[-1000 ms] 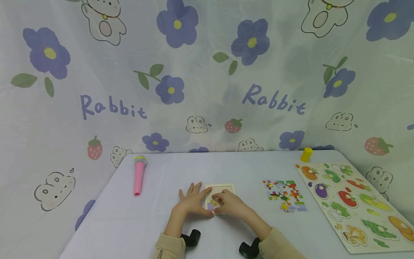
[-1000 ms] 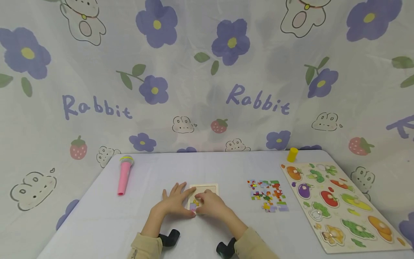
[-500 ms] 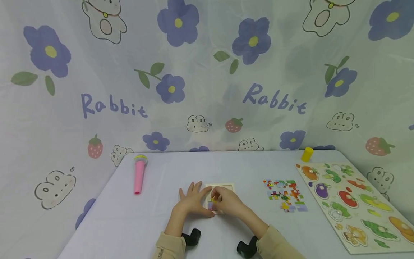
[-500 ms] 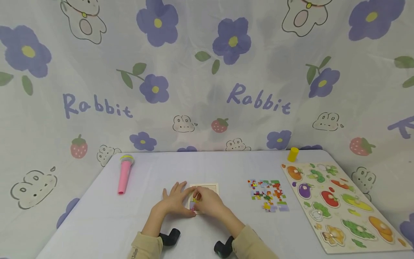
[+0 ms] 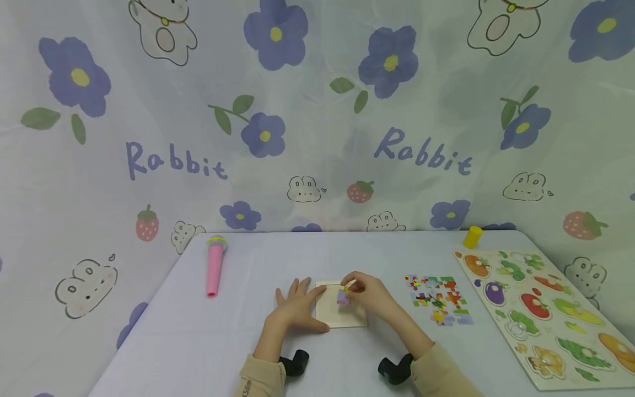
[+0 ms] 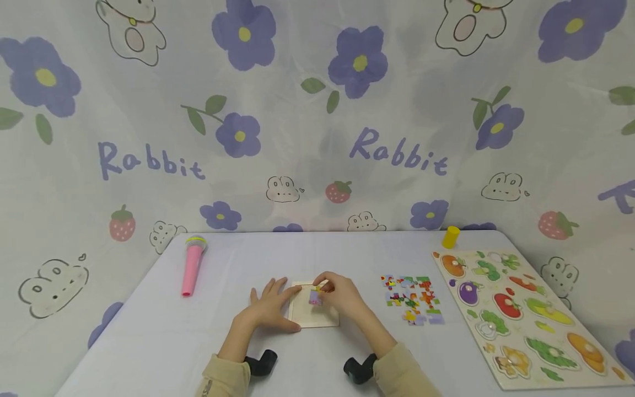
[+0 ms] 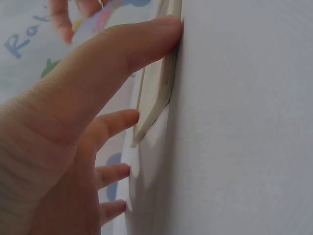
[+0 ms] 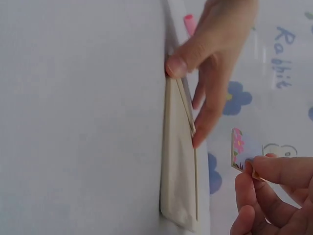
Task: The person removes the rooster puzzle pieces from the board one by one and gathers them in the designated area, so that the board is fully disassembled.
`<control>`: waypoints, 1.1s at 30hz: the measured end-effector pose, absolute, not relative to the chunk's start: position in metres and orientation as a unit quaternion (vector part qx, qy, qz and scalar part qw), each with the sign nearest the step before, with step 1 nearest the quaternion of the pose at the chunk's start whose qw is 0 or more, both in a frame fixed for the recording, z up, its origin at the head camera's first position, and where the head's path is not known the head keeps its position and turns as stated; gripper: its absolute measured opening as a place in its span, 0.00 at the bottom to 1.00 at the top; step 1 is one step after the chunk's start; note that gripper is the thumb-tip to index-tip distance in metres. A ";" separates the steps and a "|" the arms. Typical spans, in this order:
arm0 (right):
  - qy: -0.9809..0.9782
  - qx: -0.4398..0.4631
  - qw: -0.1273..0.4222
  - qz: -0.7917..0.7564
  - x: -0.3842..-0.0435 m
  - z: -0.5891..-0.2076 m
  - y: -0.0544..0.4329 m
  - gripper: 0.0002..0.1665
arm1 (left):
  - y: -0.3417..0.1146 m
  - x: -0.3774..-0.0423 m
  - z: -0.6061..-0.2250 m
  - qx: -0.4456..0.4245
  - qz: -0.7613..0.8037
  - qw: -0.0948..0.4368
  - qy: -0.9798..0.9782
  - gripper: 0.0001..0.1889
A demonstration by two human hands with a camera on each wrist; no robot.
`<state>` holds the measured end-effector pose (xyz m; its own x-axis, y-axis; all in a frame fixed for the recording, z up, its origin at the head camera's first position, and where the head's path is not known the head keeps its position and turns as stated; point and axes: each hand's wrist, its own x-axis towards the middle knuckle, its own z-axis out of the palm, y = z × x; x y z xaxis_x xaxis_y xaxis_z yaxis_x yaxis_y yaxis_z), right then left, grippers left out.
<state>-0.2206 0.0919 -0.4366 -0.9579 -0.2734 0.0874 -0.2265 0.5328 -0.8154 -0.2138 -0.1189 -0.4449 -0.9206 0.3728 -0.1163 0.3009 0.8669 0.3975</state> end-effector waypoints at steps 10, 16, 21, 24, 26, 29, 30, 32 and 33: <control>0.863 -0.081 0.031 -0.498 -0.222 -0.424 0.135 0.11 | -0.119 -0.213 -0.443 0.178 0.185 0.089 0.962 0.47; 0.865 -0.077 0.032 -0.495 -0.220 -0.426 0.150 0.12 | -0.119 -0.212 -0.443 0.179 0.187 0.086 0.962 0.47; 0.867 -0.065 0.042 -0.492 -0.216 -0.427 0.165 0.12 | -0.118 -0.212 -0.443 0.181 0.192 0.086 0.961 0.47; 0.866 -0.063 0.052 -0.494 -0.213 -0.424 0.178 0.12 | -0.118 -0.212 -0.443 0.181 0.193 0.087 0.960 0.47; 0.866 -0.064 0.056 -0.493 -0.211 -0.423 0.188 0.13 | -0.119 -0.213 -0.444 0.180 0.193 0.088 0.960 0.47; 0.865 -0.057 0.069 -0.494 -0.208 -0.420 0.204 0.14 | -0.119 -0.213 -0.444 0.179 0.194 0.089 0.960 0.47; 0.867 -0.055 0.072 -0.490 -0.208 -0.419 0.209 0.14 | -0.119 -0.214 -0.444 0.179 0.193 0.090 0.961 0.47; 0.868 -0.052 0.087 -0.486 -0.207 -0.418 0.220 0.16 | -0.119 -0.214 -0.444 0.178 0.192 0.092 0.961 0.47; 0.869 -0.051 0.095 -0.484 -0.206 -0.418 0.225 0.16 | -0.119 -0.214 -0.444 0.178 0.193 0.093 0.960 0.47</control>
<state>-0.2064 0.2246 -0.4178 -0.9769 -0.1799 -0.1156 0.0036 0.5268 -0.8500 -0.2142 -0.1188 -0.4443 -0.9195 0.3776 -0.1090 0.3059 0.8618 0.4045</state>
